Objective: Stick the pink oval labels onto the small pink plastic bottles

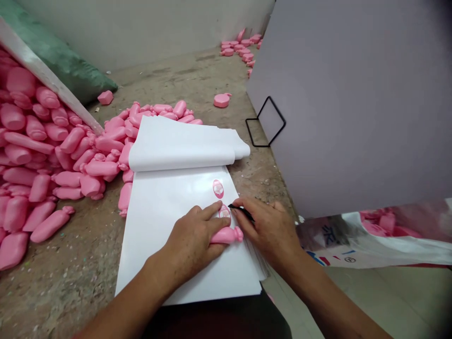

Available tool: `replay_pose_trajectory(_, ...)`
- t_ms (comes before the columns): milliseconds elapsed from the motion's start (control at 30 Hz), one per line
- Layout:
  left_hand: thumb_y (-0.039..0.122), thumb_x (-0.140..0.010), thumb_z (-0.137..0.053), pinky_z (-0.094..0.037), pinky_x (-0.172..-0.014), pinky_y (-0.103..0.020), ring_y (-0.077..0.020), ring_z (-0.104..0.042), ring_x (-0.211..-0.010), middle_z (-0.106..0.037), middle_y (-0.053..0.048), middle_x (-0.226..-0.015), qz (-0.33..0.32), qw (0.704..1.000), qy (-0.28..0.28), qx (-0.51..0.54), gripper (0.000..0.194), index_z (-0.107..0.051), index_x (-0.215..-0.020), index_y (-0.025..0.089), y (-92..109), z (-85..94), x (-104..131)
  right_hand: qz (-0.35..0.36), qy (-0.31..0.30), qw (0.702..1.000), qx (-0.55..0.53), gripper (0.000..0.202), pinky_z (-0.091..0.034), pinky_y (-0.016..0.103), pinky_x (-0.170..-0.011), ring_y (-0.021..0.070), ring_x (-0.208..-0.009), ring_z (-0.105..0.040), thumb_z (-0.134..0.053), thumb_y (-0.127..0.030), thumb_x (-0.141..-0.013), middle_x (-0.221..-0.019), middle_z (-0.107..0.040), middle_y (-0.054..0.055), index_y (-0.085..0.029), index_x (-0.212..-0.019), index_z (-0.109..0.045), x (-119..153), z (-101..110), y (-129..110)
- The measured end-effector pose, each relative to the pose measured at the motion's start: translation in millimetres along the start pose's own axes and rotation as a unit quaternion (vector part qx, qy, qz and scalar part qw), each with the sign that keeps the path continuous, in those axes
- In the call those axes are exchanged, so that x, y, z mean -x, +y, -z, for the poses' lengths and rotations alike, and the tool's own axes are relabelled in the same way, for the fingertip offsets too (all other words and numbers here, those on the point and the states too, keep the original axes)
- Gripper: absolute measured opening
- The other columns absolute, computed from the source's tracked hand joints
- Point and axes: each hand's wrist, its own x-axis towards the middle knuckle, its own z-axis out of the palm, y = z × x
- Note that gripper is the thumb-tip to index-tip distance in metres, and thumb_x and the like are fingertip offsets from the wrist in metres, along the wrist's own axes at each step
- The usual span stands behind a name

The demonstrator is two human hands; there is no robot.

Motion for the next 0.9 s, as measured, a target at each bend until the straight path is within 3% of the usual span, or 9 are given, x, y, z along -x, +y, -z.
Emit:
replay_pose_trajectory(133,0.031,-0.086,-0.062,-0.050,-0.091,-0.051,-0.0338,-0.059,-0.102,-0.049,-0.009,-0.154,0.002,1.000,-0.003,-0.003,0.043,-0.068,-0.128,0.024,0.8,-0.5,-1.6,-0.004,-0.018,1.000,-0.005,0.017,-0.029,0.035,-0.066,0.0192,-0.071,-0.067,-0.050,-0.024,-0.097,-0.086,-0.077,0.001,-0.020,-0.092,-0.067,-4.8,-0.8,-3.2)
replay_pose_trajectory(300,0.034,-0.087,-0.062,-0.051,-0.090,-0.051,-0.0339,-0.059,-0.105,-0.046,-0.009,-0.156,0.000,1.000,-0.004,-0.009,0.040,-0.069,-0.126,0.026,-0.2,-1.1,-1.1,-0.021,0.001,1.000,-0.003,0.014,-0.031,0.034,-0.067,0.0187,-0.069,-0.067,-0.054,-0.023,-0.094,-0.085,-0.078,0.000,-0.021,-0.092,-0.068,-7.3,5.2,-1.3)
replay_pose_trajectory(600,0.031,-0.089,-0.062,-0.051,-0.095,-0.049,-0.0310,-0.058,-0.108,-0.043,-0.009,-0.157,0.001,0.999,-0.016,-0.051,0.045,-0.064,-0.133,0.023,1.9,-1.4,1.4,0.016,0.009,1.000,0.010,0.014,-0.031,0.033,-0.065,0.0156,-0.063,-0.065,-0.056,-0.017,-0.091,-0.077,-0.076,-0.002,-0.021,-0.086,-0.069,-9.2,6.4,0.3)
replay_pose_trajectory(900,0.034,-0.090,-0.061,-0.051,-0.096,-0.049,-0.0311,-0.057,-0.109,-0.042,-0.009,-0.158,0.007,0.998,-0.030,-0.047,0.046,-0.063,-0.134,0.023,1.8,-1.2,-0.8,0.002,-0.006,1.000,-0.005,0.010,-0.033,0.033,-0.065,0.0177,-0.066,-0.067,-0.059,-0.019,-0.091,-0.081,-0.077,-0.002,-0.020,-0.089,-0.068,-4.6,8.0,0.5)
